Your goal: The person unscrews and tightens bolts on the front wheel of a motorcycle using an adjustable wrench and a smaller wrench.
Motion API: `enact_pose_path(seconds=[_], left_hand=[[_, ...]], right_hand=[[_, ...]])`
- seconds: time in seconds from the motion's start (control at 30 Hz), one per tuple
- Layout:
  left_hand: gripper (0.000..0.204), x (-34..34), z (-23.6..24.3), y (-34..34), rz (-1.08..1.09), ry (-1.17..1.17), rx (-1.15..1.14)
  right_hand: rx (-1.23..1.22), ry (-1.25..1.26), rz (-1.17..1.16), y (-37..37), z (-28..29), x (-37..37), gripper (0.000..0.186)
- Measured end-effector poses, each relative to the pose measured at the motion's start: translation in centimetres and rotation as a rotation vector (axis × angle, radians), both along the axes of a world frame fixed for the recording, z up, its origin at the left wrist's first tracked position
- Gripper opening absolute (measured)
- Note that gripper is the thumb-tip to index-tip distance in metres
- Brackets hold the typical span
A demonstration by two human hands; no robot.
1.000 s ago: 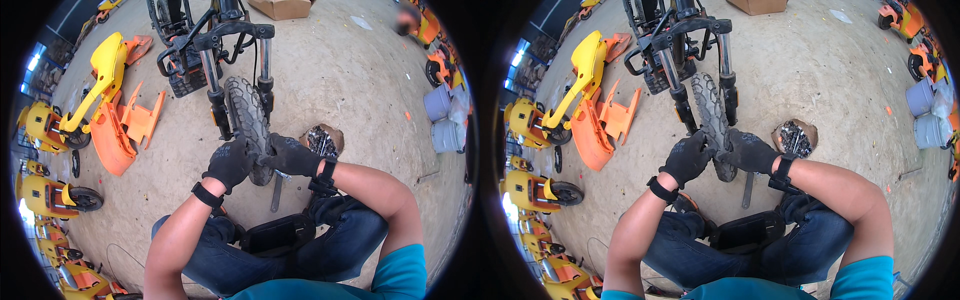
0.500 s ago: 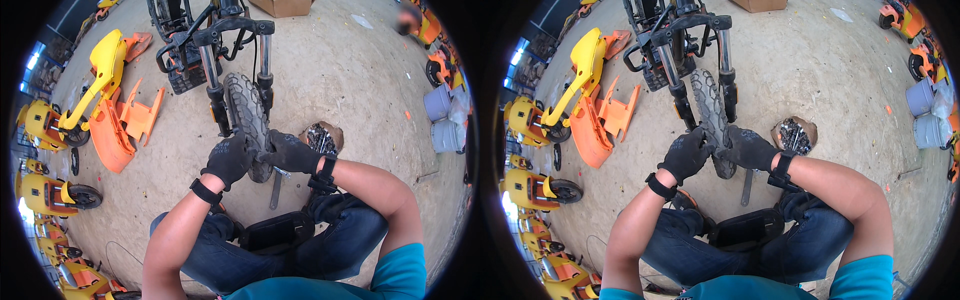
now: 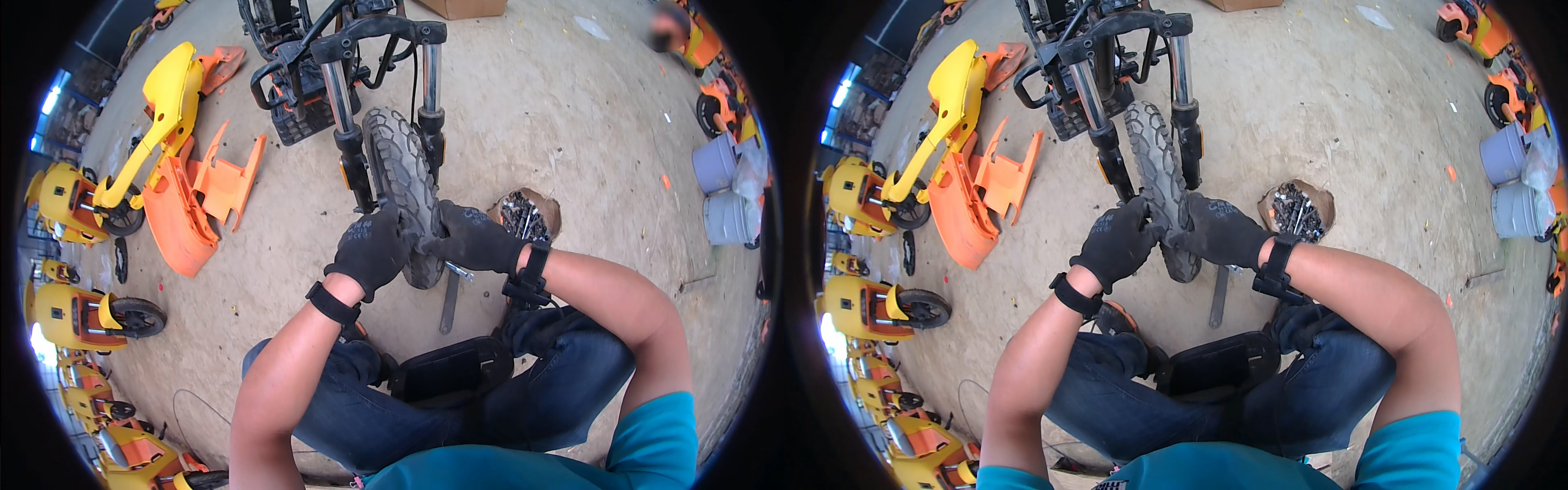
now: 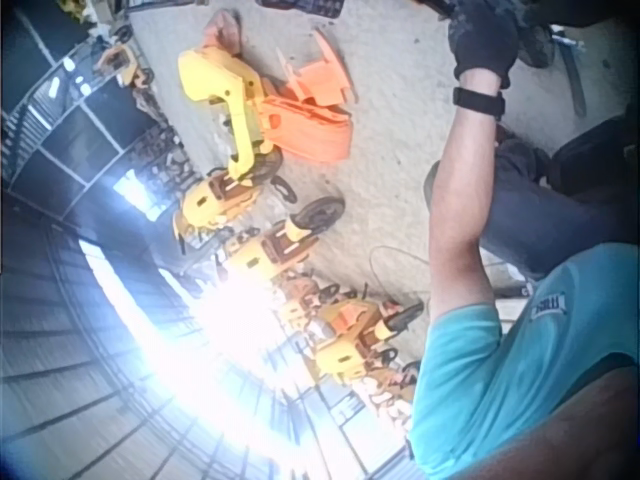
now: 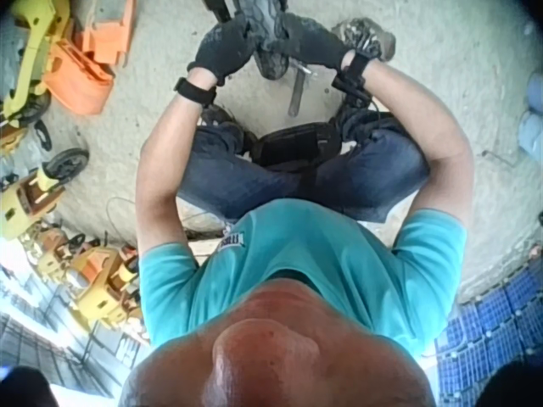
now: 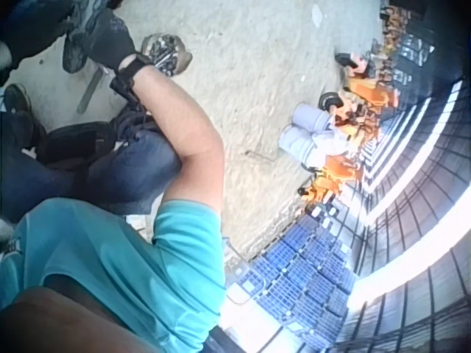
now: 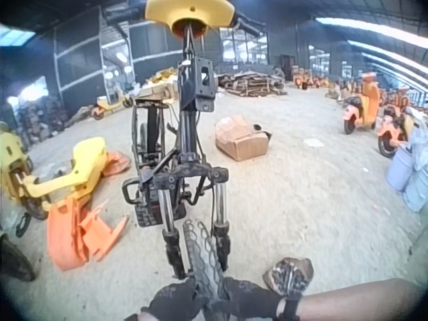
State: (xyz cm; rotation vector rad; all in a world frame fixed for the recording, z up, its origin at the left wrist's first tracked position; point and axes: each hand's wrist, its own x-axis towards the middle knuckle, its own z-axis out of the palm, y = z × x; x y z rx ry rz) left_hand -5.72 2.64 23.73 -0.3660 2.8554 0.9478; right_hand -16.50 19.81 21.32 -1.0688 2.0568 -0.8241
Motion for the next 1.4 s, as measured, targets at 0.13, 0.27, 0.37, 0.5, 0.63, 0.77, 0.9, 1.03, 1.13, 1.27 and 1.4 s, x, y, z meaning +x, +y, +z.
enact_pose_path(seconds=[0.13, 0.27, 0.37, 0.5, 0.63, 0.77, 0.9, 1.03, 1.13, 1.27, 1.4], left_hand=[[0.027, 0.1, -0.4, 0.1, 0.0, 0.006, -0.025], [0.028, -0.4, -0.5, 0.2, 0.006, 0.0, -0.016], [0.025, -0.3, -0.2, 0.1, 0.037, 0.008, -0.019], [0.025, 0.6, -2.8, -1.0, -0.109, 0.267, -0.029], [0.029, 0.3, -1.6, -0.7, -0.063, 0.085, -0.064], [0.032, 0.8, -0.6, -0.6, -0.066, 0.014, -0.089], [0.035, 1.0, 1.7, -0.2, -0.117, -0.083, -0.092], [0.037, 1.7, -1.5, 1.0, -0.03, 0.224, -0.214], [0.036, 2.5, -1.2, 1.2, -0.041, 0.258, -0.247], [0.026, 3.0, 1.2, 0.8, -0.213, -0.153, -0.173], [0.02, 3.7, 0.2, 1.0, -0.228, -0.013, -0.22]], right_hand=[[-0.012, 0.002, -0.017, 0.0, -0.7, 0.1, 0.065], [0.034, -0.026, -0.006, 0.1, 0.1, -0.3, 0.062], [0.002, -0.017, -0.013, -0.3, 0.5, -0.2, 0.057], [-0.132, 0.045, 0.077, -0.6, 0.2, -0.2, 0.051], [-0.241, -0.058, 0.044, -0.4, -2.0, -0.3, 0.046], [-0.235, -0.245, 0.055, -0.5, -1.3, 0.3, 0.045], [0.056, -0.103, 0.241, 1.7, -3.8, -2.1, 0.05], [0.372, 0.245, 0.42, 3.1, -4.4, -0.9, 0.041], [0.28, 0.275, 0.522, 5.1, -7.9, -3.0, 0.029], [0.273, 0.389, 0.695, 5.8, -9.7, -4.9, 0.02], [0.303, 0.434, 0.624, 6.8, -11.2, -6.1, 0.022]])
